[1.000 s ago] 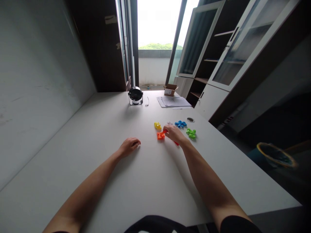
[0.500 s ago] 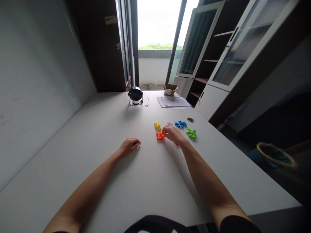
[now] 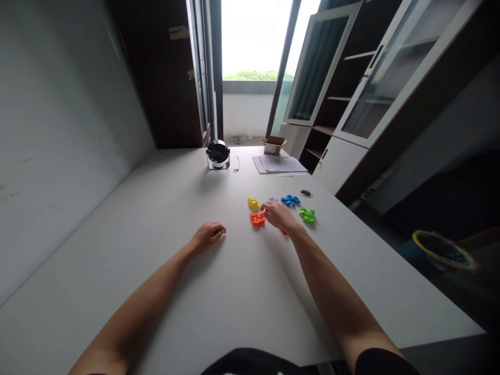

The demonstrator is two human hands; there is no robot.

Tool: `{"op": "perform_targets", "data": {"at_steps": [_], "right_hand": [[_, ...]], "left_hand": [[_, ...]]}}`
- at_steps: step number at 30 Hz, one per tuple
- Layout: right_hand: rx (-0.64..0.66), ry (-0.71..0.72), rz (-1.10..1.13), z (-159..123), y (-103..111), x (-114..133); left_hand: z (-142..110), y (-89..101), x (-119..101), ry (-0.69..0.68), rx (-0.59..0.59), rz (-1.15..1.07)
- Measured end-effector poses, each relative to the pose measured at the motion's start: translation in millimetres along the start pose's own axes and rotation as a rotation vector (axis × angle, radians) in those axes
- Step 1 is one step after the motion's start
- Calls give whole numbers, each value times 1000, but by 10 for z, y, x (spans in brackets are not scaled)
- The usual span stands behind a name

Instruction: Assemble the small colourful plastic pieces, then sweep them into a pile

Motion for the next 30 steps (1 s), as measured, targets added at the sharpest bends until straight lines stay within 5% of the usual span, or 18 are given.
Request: {"op": "perform_targets", "data": {"at_steps": [7, 15, 21, 30], "right_hand": [[-61, 166, 93, -20, -54, 395], [-114, 335, 215, -148, -530, 980], [-39, 312, 147, -165, -833, 1034], [26, 286, 77, -203, -879, 1082]], "left_hand": [[-18, 62, 110, 103, -92, 106], [-84, 210, 142, 106, -165, 354], [-101, 206, 197, 91, -126, 358], [-87, 108, 375, 39, -2, 365]]}}
Point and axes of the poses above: each hand's wrist, its own z-axis towards the middle knuckle, its own y-axis out of the back of the hand, x = y × z, the point moved 3 cm from there along z, towards the middle knuckle, and after that the axes turned 2 degrees about -y, right-handed, at the moved point
